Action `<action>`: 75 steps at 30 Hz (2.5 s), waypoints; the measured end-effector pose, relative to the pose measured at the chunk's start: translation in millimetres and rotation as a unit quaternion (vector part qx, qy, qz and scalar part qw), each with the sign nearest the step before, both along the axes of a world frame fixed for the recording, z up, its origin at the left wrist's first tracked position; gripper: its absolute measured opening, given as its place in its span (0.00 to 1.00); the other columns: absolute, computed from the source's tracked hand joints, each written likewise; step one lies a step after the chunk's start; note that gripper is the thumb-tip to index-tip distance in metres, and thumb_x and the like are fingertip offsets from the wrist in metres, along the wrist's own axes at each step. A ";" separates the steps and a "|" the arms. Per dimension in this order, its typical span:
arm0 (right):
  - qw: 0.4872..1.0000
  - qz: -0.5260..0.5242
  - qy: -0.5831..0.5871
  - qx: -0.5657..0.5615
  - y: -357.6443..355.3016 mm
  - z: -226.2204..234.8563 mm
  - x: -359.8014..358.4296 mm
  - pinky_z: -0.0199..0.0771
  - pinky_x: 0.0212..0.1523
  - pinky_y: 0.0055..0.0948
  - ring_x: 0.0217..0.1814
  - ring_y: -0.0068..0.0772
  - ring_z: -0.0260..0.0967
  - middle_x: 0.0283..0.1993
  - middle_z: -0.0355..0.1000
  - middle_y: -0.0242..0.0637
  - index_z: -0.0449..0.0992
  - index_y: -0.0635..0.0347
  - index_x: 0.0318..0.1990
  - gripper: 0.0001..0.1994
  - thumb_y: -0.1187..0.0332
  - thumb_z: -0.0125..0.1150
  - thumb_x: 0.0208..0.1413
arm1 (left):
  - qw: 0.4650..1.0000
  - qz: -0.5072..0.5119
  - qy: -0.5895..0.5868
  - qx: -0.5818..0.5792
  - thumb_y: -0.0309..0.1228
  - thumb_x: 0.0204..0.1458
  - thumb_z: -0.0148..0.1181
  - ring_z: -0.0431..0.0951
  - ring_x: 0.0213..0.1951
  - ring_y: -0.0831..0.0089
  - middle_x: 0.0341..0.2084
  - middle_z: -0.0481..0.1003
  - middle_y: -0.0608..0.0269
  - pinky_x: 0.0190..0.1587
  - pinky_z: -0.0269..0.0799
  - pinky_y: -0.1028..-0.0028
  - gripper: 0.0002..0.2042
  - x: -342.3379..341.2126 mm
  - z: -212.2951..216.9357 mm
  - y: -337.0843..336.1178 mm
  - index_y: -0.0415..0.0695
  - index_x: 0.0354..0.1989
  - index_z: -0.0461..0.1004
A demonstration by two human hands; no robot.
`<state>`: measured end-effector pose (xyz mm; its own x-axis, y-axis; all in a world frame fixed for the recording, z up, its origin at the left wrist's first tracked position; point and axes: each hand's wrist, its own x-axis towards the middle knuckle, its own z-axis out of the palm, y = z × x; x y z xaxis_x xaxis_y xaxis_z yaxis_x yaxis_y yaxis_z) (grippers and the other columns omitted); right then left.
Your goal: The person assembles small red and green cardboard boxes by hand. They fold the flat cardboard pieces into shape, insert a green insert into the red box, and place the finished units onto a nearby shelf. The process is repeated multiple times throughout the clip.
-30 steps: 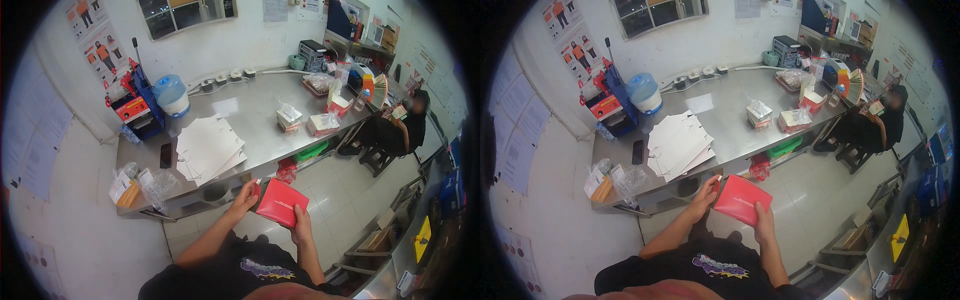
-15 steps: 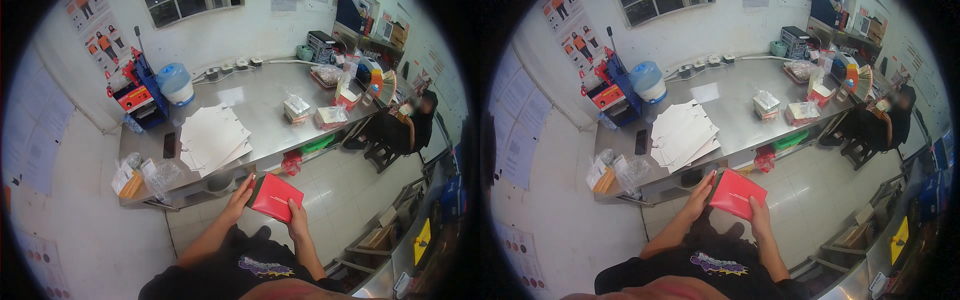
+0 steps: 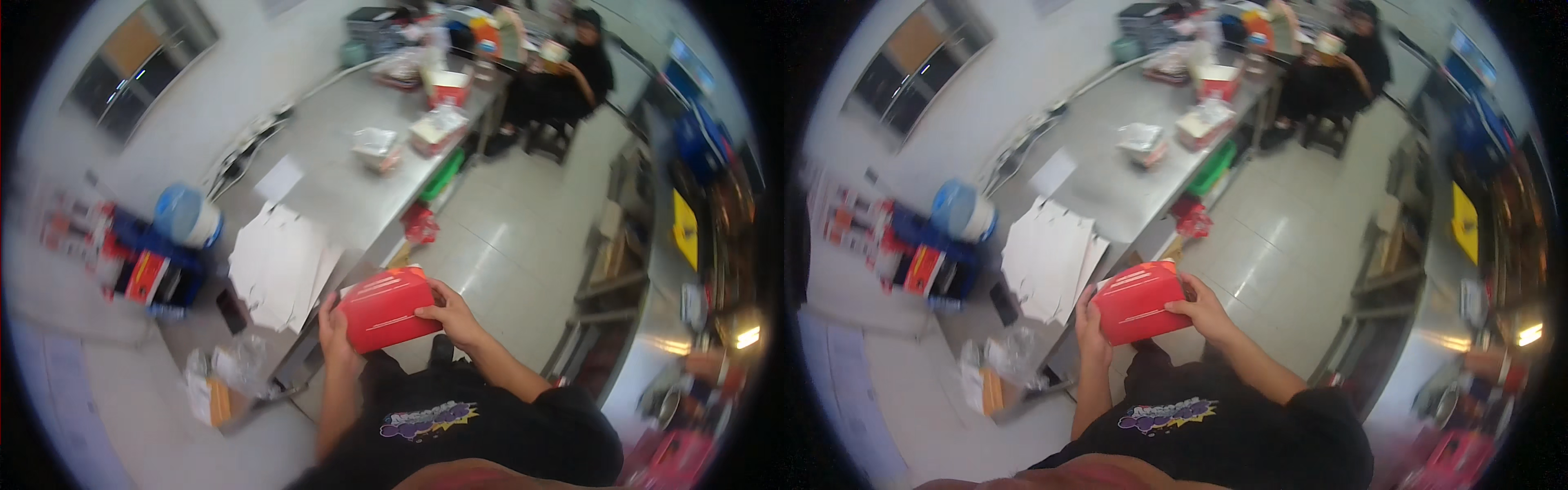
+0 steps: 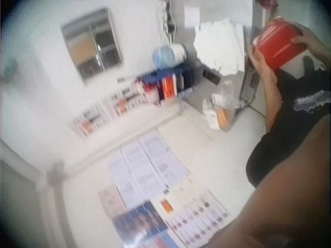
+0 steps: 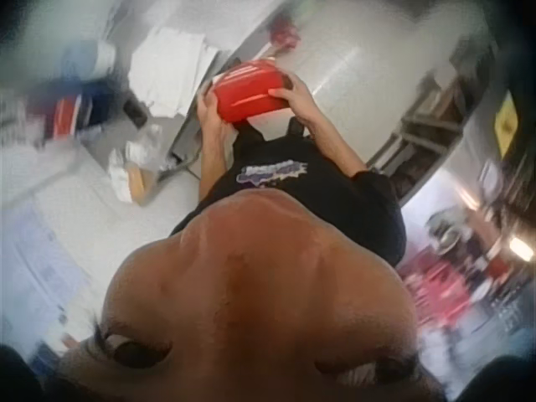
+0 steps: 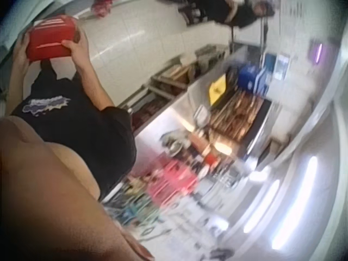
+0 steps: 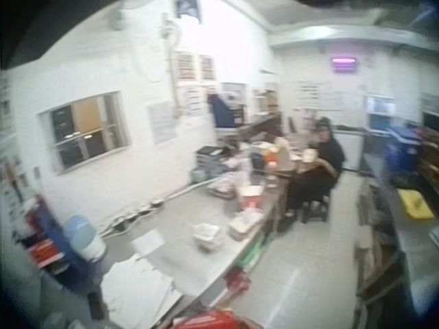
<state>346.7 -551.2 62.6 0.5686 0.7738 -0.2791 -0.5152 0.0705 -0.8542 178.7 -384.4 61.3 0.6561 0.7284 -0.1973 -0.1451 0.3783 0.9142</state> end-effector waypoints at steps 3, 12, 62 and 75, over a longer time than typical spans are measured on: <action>0.995 -0.002 -0.075 0.061 -4.1 -7.4 6.5 0.56 0.74 0.35 0.74 0.36 0.57 0.69 0.65 0.37 0.65 0.59 0.67 0.40 0.84 0.72 0.41 | 0.971 -0.171 -0.074 -0.149 0.55 0.65 0.53 0.64 0.69 0.57 0.67 0.66 0.57 0.67 0.63 0.53 0.35 -2.4 1.3 20.5 0.43 0.72 0.58; 0.954 -0.101 -0.256 -0.121 6.0 5.4 -47.5 0.58 0.73 0.42 0.78 0.51 0.46 0.74 0.50 0.47 0.56 0.52 0.73 0.43 0.77 0.70 0.48 | 0.889 -0.442 0.013 -0.122 0.42 0.59 0.66 0.75 0.60 0.59 0.60 0.72 0.52 0.61 0.72 0.57 0.33 40.8 -20.6 108.8 0.38 0.67 0.61; 0.744 -0.365 0.121 -0.546 -380.7 -391.6 42.4 0.41 0.70 0.79 0.80 0.80 0.27 0.79 0.30 0.69 0.37 0.42 0.80 0.63 0.45 0.78 0.41 | 0.601 -0.663 0.127 0.427 0.24 0.44 0.74 0.65 0.58 0.45 0.56 0.67 0.42 0.62 0.62 0.53 0.35 222.1 -371.0 -404.6 0.35 0.62 0.64; 0.634 -0.380 0.228 -0.634 -613.6 -448.4 101.9 0.57 0.71 0.59 0.79 0.63 0.45 0.77 0.42 0.57 0.44 0.49 0.76 0.49 0.58 0.69 0.50 | 0.614 -0.742 0.210 0.167 0.22 0.59 0.62 0.74 0.57 0.62 0.58 0.70 0.49 0.58 0.74 0.63 0.38 225.2 -427.3 -502.3 0.45 0.75 0.49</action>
<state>448.7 -1164.8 -385.8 0.2786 -0.6862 -0.6720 -0.9578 -0.1473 -0.2467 403.9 -886.7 -366.0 0.5888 -0.5638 -0.5791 0.4083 -0.4108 0.8152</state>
